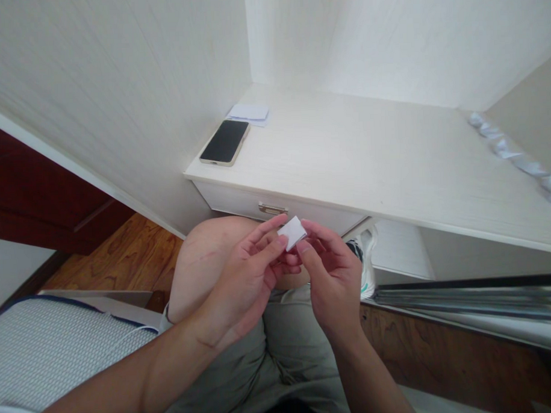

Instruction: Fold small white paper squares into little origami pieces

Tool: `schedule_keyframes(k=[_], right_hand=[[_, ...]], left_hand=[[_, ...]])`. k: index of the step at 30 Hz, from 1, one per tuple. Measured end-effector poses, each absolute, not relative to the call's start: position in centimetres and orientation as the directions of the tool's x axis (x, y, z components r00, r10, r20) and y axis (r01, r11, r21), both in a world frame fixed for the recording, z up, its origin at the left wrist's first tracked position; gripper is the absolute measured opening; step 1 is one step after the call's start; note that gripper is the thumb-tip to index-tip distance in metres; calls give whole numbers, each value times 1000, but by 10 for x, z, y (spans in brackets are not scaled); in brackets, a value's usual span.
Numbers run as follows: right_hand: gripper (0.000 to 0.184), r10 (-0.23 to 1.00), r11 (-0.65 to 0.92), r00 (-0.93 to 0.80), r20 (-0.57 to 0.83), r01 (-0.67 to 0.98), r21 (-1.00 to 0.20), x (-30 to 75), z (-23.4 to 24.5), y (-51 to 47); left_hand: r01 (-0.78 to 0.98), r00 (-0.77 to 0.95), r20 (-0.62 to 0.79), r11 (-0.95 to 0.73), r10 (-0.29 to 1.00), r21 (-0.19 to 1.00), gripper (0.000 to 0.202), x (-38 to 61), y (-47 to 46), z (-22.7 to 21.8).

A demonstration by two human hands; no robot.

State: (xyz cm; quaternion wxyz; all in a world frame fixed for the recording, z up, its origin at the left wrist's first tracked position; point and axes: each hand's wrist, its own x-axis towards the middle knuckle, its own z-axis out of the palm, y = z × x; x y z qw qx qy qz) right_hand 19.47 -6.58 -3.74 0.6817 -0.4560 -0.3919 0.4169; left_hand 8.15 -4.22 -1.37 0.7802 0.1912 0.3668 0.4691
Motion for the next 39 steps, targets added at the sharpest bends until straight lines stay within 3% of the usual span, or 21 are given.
schedule_keyframes(k=[13, 20, 31, 39], right_hand=[[13, 922, 183, 372, 108, -173, -968, 197, -31, -68], [9, 872, 160, 478, 104, -78, -984, 191, -27, -71], [8, 792, 66, 610, -28, -131, -989, 172, -19, -79], [12, 753, 111, 655, 55, -43, -993, 163, -22, -83]], left_hand=[[-579, 346, -409, 535, 845, 615, 27, 76, -44, -14], [-563, 355, -387, 525, 851, 638, 27, 74, -47, -18], [-581, 330, -365, 492, 870, 649, 36, 75, -50, -17], [-584, 307, -371, 481, 877, 654, 39, 76, -54, -19]])
